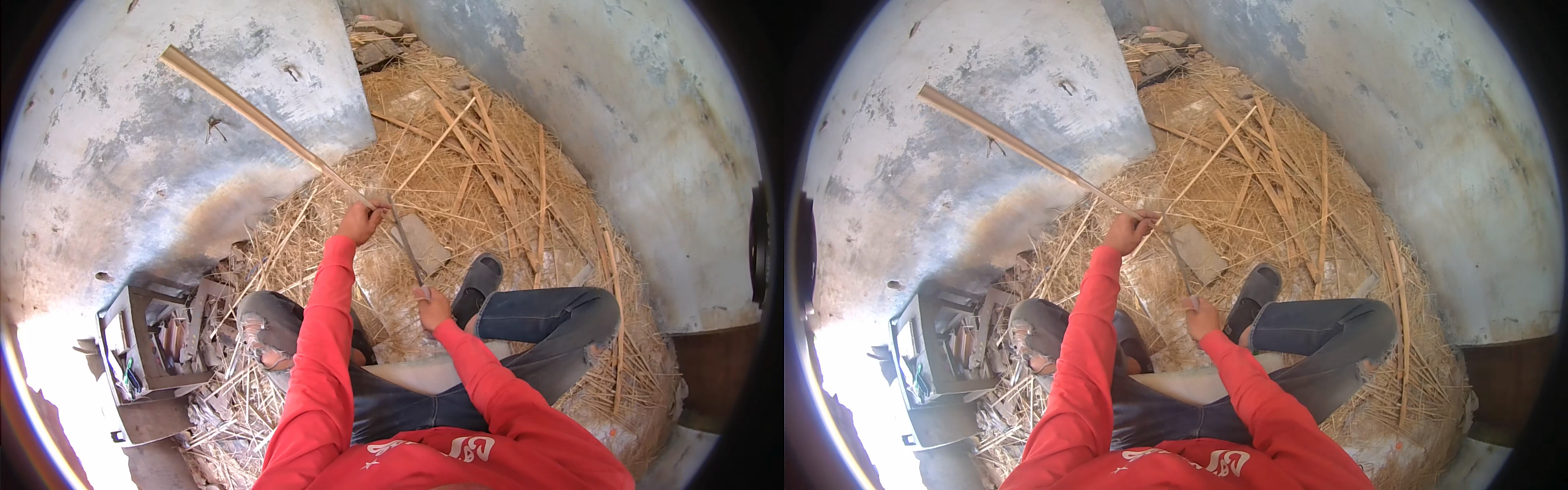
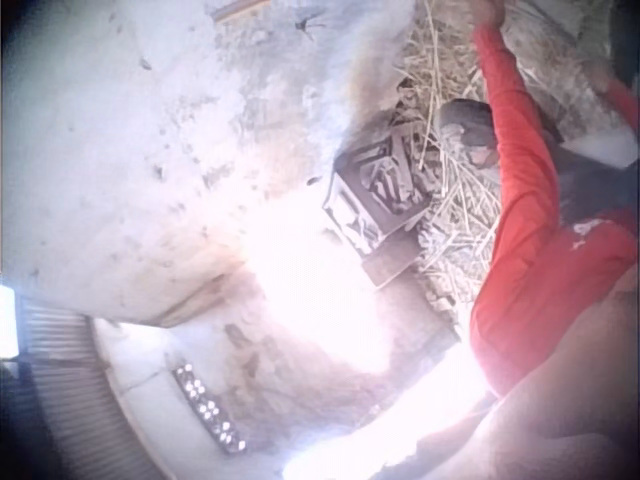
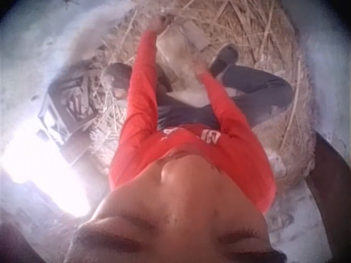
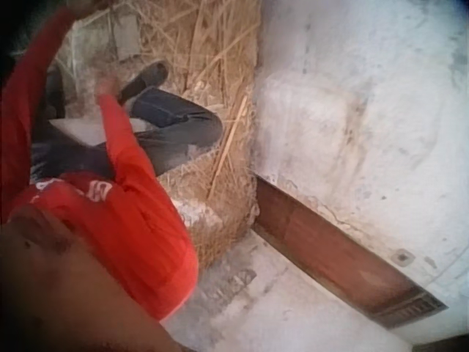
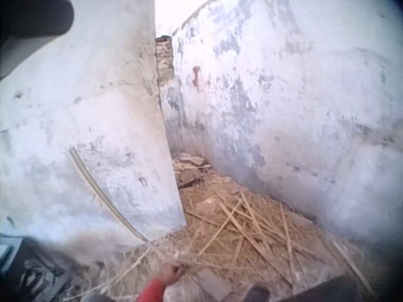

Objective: The person is shaving a thin wooden strip with a green-handled tool, peeling off long thin shavings.

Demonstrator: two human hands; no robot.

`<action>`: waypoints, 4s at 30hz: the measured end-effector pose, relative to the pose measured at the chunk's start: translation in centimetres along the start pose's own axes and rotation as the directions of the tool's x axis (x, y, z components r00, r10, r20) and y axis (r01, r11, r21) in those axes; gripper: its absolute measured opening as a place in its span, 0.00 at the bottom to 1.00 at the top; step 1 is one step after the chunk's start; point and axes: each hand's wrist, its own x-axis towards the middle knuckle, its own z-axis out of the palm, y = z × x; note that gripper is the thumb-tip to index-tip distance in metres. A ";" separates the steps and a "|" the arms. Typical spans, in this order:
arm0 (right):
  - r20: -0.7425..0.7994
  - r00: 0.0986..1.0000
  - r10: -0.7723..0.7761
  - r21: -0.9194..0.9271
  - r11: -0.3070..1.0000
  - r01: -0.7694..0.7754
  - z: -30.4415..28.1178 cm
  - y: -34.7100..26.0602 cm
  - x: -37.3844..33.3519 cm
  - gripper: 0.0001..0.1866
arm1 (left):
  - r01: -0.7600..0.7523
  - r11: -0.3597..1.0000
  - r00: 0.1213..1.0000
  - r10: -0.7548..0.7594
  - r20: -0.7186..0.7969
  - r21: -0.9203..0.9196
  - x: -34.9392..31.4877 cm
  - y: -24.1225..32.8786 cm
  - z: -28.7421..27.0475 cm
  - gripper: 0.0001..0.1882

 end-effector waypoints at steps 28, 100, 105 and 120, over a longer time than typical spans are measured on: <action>-0.327 0.928 -0.178 0.108 0.969 0.224 -1.1 -5.4 -2.8 0.22 | -0.004 1.000 0.992 0.001 -0.124 -0.024 -1.2 -0.3 0.0 0.14; 0.044 0.969 0.244 -0.037 0.970 -0.242 3.6 11.3 0.0 0.26 | -0.322 0.833 0.777 -0.039 -0.629 -0.450 -2.1 8.8 -6.6 0.20; 0.155 0.944 0.290 0.004 0.956 -0.294 3.9 7.7 -1.2 0.25 | -0.356 0.806 0.601 -0.190 -0.776 -0.473 -3.8 10.1 -8.4 0.24; 0.052 0.971 0.231 -0.016 0.973 -0.231 4.4 16.2 2.3 0.19 | -0.343 0.785 0.802 -0.041 -0.596 -0.516 -2.4 17.0 -5.2 0.22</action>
